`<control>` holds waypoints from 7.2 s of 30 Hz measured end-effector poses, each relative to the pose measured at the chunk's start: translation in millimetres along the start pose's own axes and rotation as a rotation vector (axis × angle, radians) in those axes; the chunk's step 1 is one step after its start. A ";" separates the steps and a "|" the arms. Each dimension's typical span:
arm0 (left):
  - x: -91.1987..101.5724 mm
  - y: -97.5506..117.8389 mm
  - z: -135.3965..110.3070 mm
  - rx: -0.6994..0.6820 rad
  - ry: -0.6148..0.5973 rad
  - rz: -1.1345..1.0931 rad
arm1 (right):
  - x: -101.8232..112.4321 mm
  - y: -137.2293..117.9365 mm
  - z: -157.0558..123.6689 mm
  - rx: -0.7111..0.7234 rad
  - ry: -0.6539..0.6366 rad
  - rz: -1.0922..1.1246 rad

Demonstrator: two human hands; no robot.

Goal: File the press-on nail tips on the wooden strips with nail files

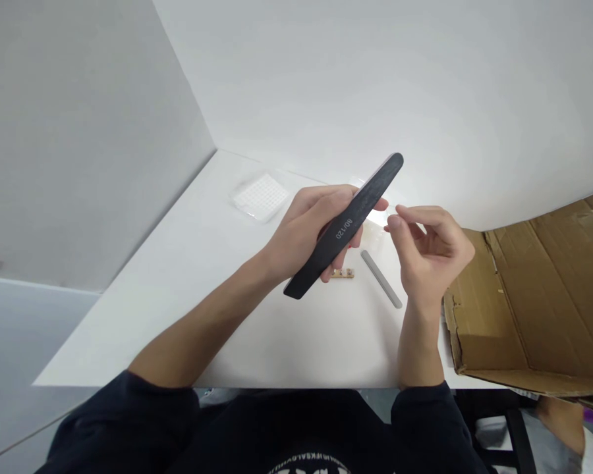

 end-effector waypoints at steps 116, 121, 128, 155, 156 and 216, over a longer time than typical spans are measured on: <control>-5.3 -4.9 -3.6 -0.027 -0.060 0.000 | 19.7 -17.6 3.8 -0.219 -0.151 0.124; -6.0 -2.9 -3.3 0.006 -0.086 -0.033 | 19.0 -15.9 4.3 -0.200 -0.164 0.121; -5.4 -2.0 -3.0 0.008 -0.081 -0.022 | 19.0 -13.8 2.3 -0.170 -0.127 0.083; -13.2 -7.9 -9.4 -0.267 0.089 0.474 | 11.5 -12.3 2.5 -0.259 -0.063 0.005; -12.9 -8.9 -9.0 -0.261 0.091 0.458 | 11.2 -13.0 2.3 -0.256 -0.054 0.013; -9.6 -14.3 -3.0 -0.289 0.171 0.318 | 4.7 -15.1 -0.4 -0.112 -0.017 -0.081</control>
Point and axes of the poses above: each hand's wrist, its own z-axis towards the middle knuckle, its own x-axis out of the back of the hand, y = z × x, the point moved 1 cm from there along z, towards the middle knuckle, and after that the axes turned 11 degrees about -y, right-handed, at the moved point
